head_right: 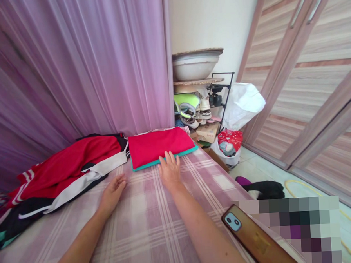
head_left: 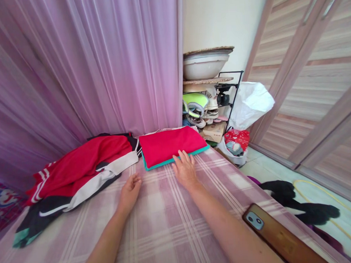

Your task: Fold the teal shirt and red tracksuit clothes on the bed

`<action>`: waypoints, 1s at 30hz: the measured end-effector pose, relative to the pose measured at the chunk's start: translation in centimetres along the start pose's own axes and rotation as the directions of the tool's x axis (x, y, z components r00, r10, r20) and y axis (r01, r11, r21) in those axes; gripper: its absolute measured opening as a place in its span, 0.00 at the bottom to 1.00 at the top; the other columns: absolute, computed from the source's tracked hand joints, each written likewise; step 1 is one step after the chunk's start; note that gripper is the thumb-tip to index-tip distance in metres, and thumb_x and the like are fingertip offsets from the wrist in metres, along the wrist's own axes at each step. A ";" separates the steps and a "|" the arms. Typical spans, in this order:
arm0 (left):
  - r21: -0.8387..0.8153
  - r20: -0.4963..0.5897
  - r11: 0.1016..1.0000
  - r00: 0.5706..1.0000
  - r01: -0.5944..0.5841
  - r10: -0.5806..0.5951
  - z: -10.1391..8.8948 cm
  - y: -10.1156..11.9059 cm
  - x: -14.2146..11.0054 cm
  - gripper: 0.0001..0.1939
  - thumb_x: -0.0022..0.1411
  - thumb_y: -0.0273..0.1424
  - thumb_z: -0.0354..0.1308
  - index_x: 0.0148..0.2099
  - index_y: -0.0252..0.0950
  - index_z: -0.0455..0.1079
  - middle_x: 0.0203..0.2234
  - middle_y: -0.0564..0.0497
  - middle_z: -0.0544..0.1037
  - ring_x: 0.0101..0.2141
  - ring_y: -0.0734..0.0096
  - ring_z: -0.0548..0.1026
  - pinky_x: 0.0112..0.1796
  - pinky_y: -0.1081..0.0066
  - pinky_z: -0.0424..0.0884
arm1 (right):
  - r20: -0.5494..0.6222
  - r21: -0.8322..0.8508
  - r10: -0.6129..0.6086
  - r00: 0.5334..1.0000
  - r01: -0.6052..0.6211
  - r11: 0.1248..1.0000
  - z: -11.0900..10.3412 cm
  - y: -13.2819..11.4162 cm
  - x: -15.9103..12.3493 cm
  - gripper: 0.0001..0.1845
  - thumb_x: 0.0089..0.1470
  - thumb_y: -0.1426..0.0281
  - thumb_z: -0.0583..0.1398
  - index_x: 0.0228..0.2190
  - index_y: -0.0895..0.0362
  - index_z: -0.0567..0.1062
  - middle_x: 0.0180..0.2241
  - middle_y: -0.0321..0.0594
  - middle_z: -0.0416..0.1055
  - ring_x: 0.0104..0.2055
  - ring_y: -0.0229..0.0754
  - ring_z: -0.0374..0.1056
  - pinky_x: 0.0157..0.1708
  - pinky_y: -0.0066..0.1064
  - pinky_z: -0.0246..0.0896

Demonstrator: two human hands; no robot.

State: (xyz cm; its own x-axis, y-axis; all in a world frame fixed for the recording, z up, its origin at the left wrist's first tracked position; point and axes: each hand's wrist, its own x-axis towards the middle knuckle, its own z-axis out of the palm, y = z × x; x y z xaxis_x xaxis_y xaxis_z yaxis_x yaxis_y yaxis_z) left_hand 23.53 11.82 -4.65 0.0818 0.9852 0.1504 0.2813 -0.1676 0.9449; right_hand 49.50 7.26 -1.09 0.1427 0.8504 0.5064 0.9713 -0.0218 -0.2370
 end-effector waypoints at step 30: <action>0.955 -0.261 0.160 0.964 0.249 0.055 -21.9 3.8 3.3 0.21 0.66 0.36 0.44 0.47 0.35 0.77 0.45 0.37 0.79 0.47 0.43 0.74 0.45 0.54 0.66 | 0.102 -0.205 -0.053 0.993 0.073 0.976 0.8 -1.9 -5.2 0.16 0.60 0.70 0.54 0.44 0.58 0.78 0.51 0.48 0.74 0.52 0.47 0.67 0.50 0.36 0.55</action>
State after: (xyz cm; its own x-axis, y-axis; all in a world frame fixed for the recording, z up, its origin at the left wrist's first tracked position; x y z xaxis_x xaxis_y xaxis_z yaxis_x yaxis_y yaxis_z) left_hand 3.94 15.16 5.76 -0.1548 0.9496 0.2727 0.9786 0.1851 -0.0893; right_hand 46.79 3.34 -3.94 0.0706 0.8995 0.4311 0.9975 -0.0668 -0.0238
